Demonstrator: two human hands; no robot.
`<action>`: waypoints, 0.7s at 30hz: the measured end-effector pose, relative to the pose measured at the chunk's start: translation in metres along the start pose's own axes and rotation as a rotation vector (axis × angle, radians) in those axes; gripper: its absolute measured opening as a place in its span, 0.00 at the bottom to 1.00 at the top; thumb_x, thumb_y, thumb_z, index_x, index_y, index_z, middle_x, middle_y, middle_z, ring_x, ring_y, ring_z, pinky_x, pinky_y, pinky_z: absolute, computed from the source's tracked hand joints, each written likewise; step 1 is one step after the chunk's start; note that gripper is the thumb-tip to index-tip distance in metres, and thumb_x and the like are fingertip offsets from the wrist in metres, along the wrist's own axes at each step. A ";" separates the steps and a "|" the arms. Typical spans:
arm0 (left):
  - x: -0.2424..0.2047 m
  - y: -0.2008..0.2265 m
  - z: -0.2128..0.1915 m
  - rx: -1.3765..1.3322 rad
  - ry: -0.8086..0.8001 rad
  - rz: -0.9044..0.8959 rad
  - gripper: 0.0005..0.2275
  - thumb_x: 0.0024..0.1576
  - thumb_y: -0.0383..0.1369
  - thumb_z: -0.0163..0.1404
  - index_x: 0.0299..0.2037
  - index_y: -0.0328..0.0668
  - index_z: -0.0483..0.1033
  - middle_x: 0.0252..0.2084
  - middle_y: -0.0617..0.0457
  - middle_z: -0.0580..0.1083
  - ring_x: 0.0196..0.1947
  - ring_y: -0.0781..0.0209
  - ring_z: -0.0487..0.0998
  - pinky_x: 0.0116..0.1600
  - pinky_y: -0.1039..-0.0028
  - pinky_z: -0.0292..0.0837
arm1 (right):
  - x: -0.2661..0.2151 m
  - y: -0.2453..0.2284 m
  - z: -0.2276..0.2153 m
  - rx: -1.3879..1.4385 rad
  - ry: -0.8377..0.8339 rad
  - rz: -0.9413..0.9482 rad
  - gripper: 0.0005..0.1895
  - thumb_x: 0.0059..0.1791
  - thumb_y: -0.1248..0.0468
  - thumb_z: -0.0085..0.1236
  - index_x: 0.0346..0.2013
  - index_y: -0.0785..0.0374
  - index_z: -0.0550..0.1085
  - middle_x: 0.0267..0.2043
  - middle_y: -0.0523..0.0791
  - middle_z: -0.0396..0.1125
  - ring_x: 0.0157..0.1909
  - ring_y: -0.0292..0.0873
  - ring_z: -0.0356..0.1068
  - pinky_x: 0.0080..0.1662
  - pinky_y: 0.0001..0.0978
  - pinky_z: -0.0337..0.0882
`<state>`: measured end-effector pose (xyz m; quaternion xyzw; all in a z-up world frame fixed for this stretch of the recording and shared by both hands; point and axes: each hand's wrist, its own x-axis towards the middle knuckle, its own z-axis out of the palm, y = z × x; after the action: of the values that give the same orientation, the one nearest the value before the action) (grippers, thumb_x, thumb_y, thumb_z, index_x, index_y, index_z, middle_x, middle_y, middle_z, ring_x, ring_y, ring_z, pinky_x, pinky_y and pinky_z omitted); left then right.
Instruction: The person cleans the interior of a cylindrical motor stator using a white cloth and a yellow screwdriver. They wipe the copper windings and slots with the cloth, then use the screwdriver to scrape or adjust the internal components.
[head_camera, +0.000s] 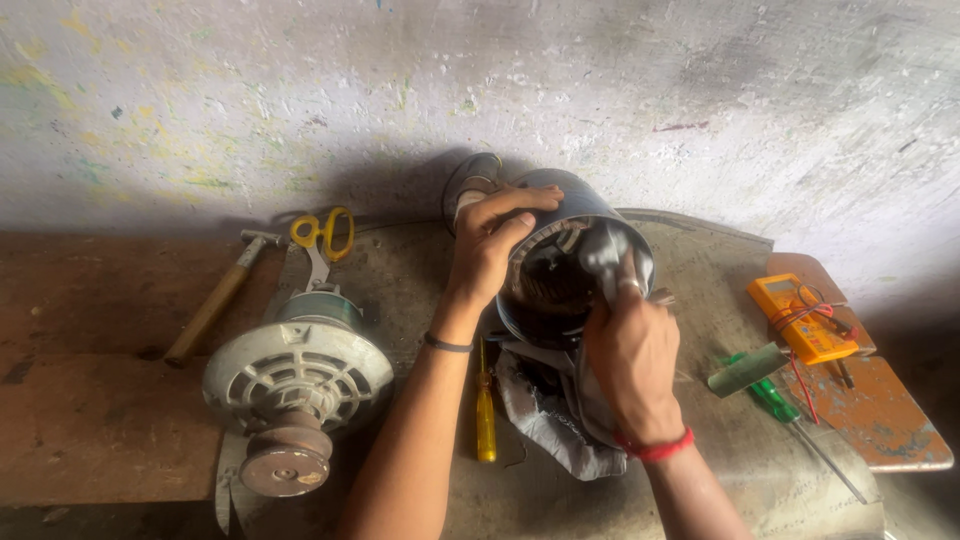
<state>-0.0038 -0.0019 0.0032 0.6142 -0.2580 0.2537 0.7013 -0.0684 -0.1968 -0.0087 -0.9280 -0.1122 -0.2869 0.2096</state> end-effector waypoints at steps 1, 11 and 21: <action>-0.001 0.000 0.001 -0.003 0.003 -0.005 0.12 0.55 0.27 0.47 0.44 0.33 0.83 0.50 0.42 0.81 0.56 0.51 0.81 0.65 0.64 0.75 | -0.008 0.002 -0.003 -0.018 0.007 0.014 0.09 0.53 0.67 0.52 0.37 0.74 0.74 0.17 0.54 0.67 0.16 0.52 0.68 0.21 0.45 0.67; 0.002 -0.001 0.001 -0.017 0.010 0.007 0.12 0.55 0.27 0.47 0.44 0.33 0.83 0.50 0.42 0.81 0.56 0.50 0.81 0.65 0.63 0.76 | -0.021 0.006 -0.031 0.021 -0.038 -0.146 0.10 0.53 0.64 0.54 0.34 0.71 0.74 0.17 0.52 0.66 0.16 0.49 0.67 0.22 0.42 0.65; 0.002 0.000 0.003 0.040 0.003 0.117 0.12 0.57 0.32 0.47 0.41 0.33 0.83 0.49 0.41 0.81 0.54 0.50 0.82 0.62 0.62 0.78 | -0.065 -0.008 -0.091 0.373 -0.449 0.056 0.11 0.44 0.62 0.65 0.37 0.66 0.81 0.37 0.53 0.72 0.32 0.48 0.74 0.35 0.40 0.75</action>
<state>-0.0024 -0.0052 0.0047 0.6115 -0.2872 0.3004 0.6734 -0.1677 -0.2369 0.0247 -0.9165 -0.1808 -0.0426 0.3543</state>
